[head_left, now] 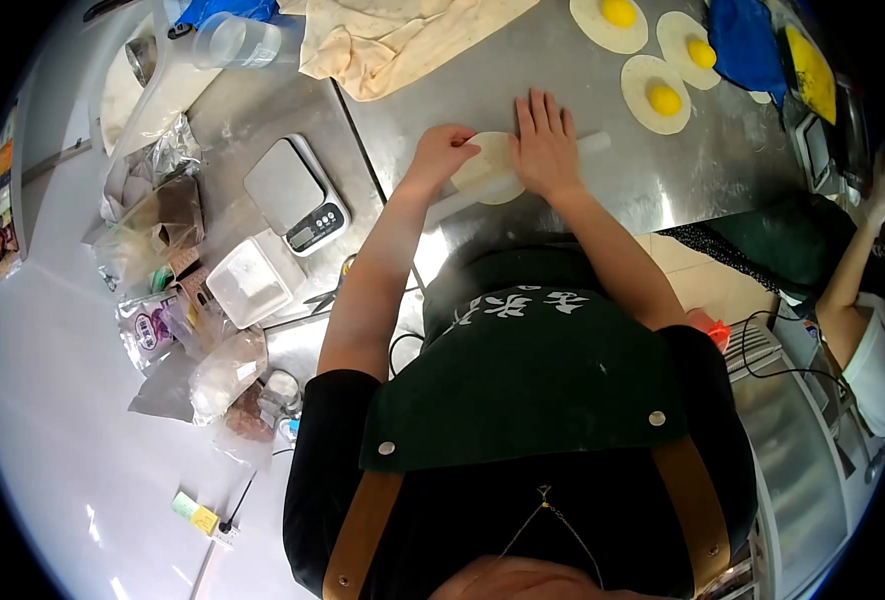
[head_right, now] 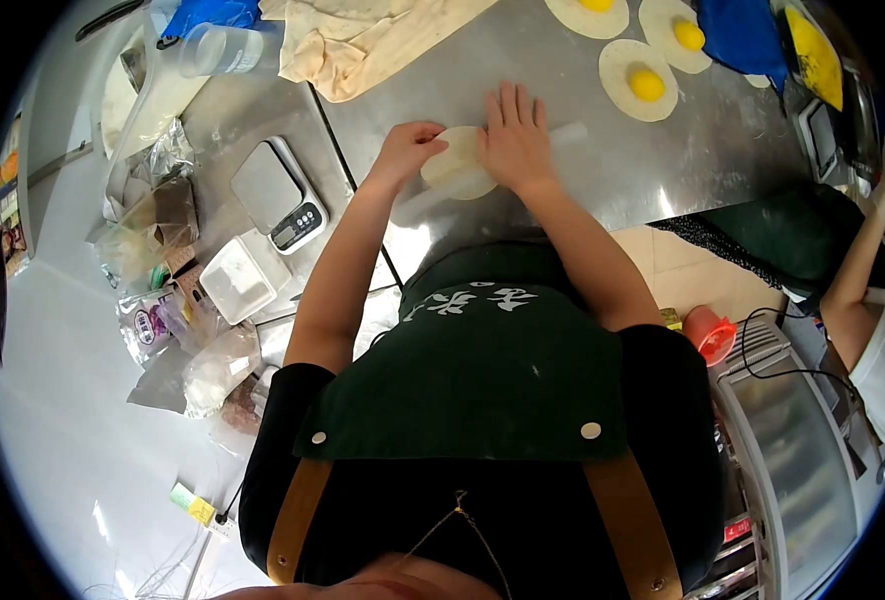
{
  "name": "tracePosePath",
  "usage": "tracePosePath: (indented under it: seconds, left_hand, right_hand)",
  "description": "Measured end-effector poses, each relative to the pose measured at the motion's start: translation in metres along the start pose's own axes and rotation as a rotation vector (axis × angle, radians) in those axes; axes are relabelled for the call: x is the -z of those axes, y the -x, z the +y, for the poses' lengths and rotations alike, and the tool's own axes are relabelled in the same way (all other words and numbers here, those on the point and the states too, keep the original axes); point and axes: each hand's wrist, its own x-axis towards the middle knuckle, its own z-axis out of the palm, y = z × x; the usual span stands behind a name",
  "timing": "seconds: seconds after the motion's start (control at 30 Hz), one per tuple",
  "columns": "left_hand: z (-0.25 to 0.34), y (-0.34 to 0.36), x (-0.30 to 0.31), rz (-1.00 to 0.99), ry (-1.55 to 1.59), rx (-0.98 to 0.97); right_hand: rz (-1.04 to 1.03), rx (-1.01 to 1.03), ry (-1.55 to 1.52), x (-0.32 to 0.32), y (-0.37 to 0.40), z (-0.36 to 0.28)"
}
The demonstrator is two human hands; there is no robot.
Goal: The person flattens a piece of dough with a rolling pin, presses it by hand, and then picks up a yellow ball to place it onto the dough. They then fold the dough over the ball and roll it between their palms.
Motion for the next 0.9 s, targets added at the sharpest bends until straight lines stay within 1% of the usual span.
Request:
tracePosePath:
  seconds: [0.03, 0.07, 0.1, 0.13, 0.23, 0.33, 0.37, 0.43, 0.47, 0.53, 0.6, 0.63, 0.77, 0.87, 0.9]
  left_hand:
    - [0.001, -0.002, 0.001, -0.035, -0.064, -0.014]
    - [0.003, -0.004, 0.002, -0.057, -0.206, -0.032]
    - [0.009, -0.007, 0.002, -0.075, -0.348, -0.055]
    - [0.015, -0.011, 0.0, -0.089, -0.485, -0.078]
    - [0.023, -0.008, -0.01, -0.06, -0.744, -0.175]
    - [0.041, 0.017, -0.028, 0.045, -0.893, -0.099]
    - [0.05, 0.029, -0.03, 0.043, -0.844, -0.13]
    - [0.066, 0.049, -0.028, 0.027, -0.748, -0.189]
    - [0.064, 0.05, -0.023, 0.019, -0.683, -0.133]
    - [0.057, 0.048, -0.008, 0.015, -0.55, -0.025]
    - [0.025, 0.037, -0.001, 0.009, -0.695, 0.009]
    - [0.021, 0.035, 0.002, 0.008, -0.771, 0.025]
    - [0.018, 0.034, 0.01, -0.039, -0.736, 0.0]
    - [0.017, 0.032, 0.014, -0.06, -0.727, -0.048]
    - [0.016, 0.031, 0.015, -0.063, -0.706, -0.067]
  right_hand:
    - [0.032, -0.002, -0.008, -0.001, -0.008, -0.002]
    - [0.07, -0.005, -0.017, 0.0, -0.014, -0.005]
    - [0.065, 0.01, -0.03, 0.0, -0.009, -0.004]
    - [0.058, 0.029, -0.04, -0.002, 0.005, 0.0]
    - [-0.002, 0.108, -0.128, 0.009, 0.054, 0.013]
    - [-0.076, 0.248, -0.186, 0.022, 0.082, 0.037]
    - [-0.101, 0.297, -0.193, 0.023, 0.088, 0.045]
    - [-0.149, 0.312, -0.199, 0.031, 0.09, 0.056]
    - [-0.176, 0.318, -0.204, 0.036, 0.091, 0.059]
    - [-0.151, 0.319, -0.208, 0.048, 0.085, 0.061]
    - [-0.141, 0.348, -0.211, 0.054, 0.076, 0.06]
    - [-0.138, 0.367, -0.212, 0.054, 0.07, 0.057]
    - [-0.152, 0.445, -0.252, 0.053, 0.039, 0.041]
    - [-0.2, 0.467, -0.284, 0.035, 0.021, 0.036]
    - [-0.165, 0.419, -0.246, 0.03, 0.017, 0.031]
